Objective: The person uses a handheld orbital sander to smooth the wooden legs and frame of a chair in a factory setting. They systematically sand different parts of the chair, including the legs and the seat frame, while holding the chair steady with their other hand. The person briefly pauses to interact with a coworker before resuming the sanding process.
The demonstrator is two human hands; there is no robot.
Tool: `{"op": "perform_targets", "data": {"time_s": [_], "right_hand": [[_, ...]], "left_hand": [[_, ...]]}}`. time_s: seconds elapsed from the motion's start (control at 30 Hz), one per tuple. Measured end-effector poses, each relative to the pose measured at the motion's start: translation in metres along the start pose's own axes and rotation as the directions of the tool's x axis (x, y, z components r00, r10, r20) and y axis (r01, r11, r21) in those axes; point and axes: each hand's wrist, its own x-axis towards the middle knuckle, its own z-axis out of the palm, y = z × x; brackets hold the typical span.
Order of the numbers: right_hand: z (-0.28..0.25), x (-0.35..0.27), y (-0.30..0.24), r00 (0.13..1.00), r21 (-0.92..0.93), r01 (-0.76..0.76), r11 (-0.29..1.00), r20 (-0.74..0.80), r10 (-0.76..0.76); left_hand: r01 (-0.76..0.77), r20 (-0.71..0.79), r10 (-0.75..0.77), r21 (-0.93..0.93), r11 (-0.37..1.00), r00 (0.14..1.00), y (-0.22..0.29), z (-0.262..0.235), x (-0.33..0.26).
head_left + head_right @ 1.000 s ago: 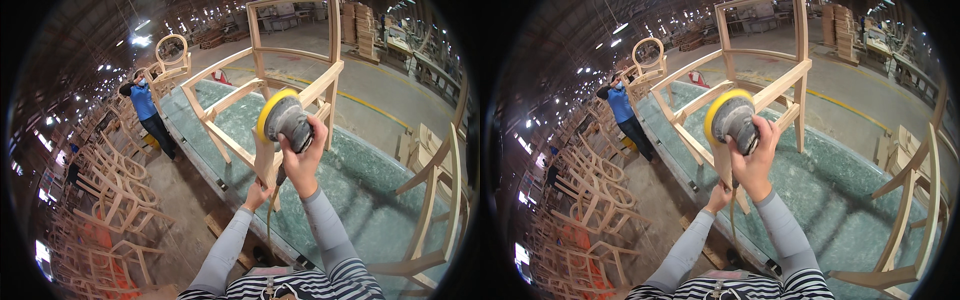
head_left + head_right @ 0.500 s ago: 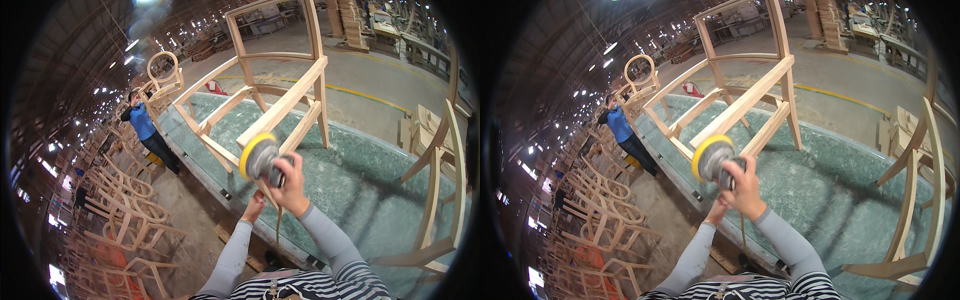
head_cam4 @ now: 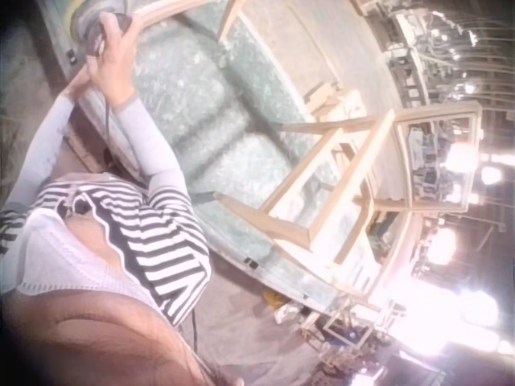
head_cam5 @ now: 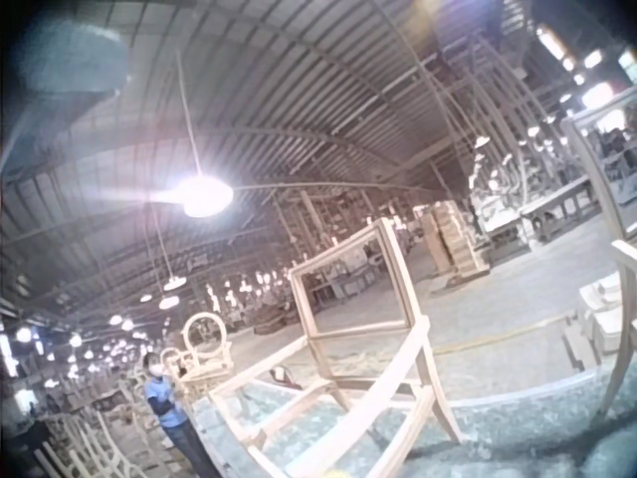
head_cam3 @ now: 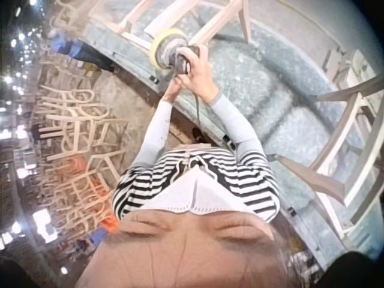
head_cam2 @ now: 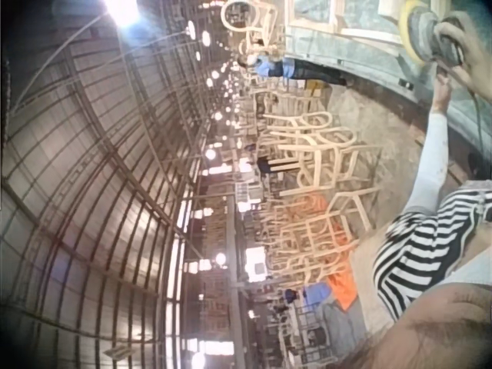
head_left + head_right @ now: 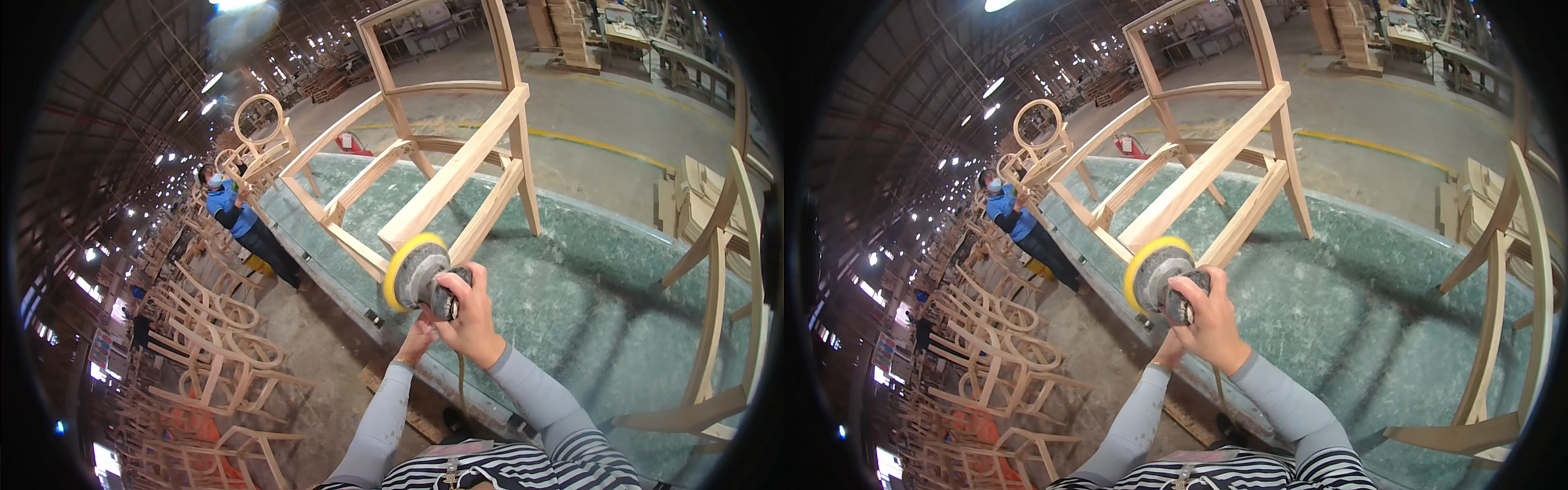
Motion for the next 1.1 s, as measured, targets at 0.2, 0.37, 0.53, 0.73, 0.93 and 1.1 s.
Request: {"op": "perform_targets", "data": {"time_s": [0.2, 0.37, 0.53, 0.73, 0.93, 1.1], "right_hand": [[0.0, -0.005, -0.004, 1.0, -0.013, -0.003, 1.0, 0.01, 0.003], [0.003, -0.006, -0.005, 0.999, -0.006, -0.036, 0.999, 0.002, 0.036], [0.006, -0.006, -0.004, 0.999, -0.025, 0.026, 0.999, -0.034, -0.027], [0.008, -0.014, -0.007, 0.999, 0.015, -0.036, 0.999, -0.015, 0.036], [0.01, 0.03, -0.013, 0.989, 0.023, 0.066, 0.998, -0.131, -0.063], [-0.002, 0.069, -0.001, 0.975, -0.036, 0.004, 0.999, -0.221, -0.012]], "left_hand": [[0.013, 0.018, -0.013, 0.025, 1.0, 1.0, 0.0, -0.002, -0.002], [0.019, 0.039, -0.02, 0.012, 1.0, 0.999, -0.006, -0.005, 0.0], [0.014, 0.058, -0.014, 0.003, 1.0, 0.998, -0.006, -0.005, 0.002], [-0.003, 0.091, 0.005, -0.017, 1.0, 0.996, -0.008, -0.006, 0.007], [-0.054, 0.087, 0.062, -0.097, 0.994, 0.994, -0.028, -0.02, -0.001], [-0.026, -0.044, 0.019, -0.164, 0.986, 0.999, -0.024, -0.008, 0.006]]}}
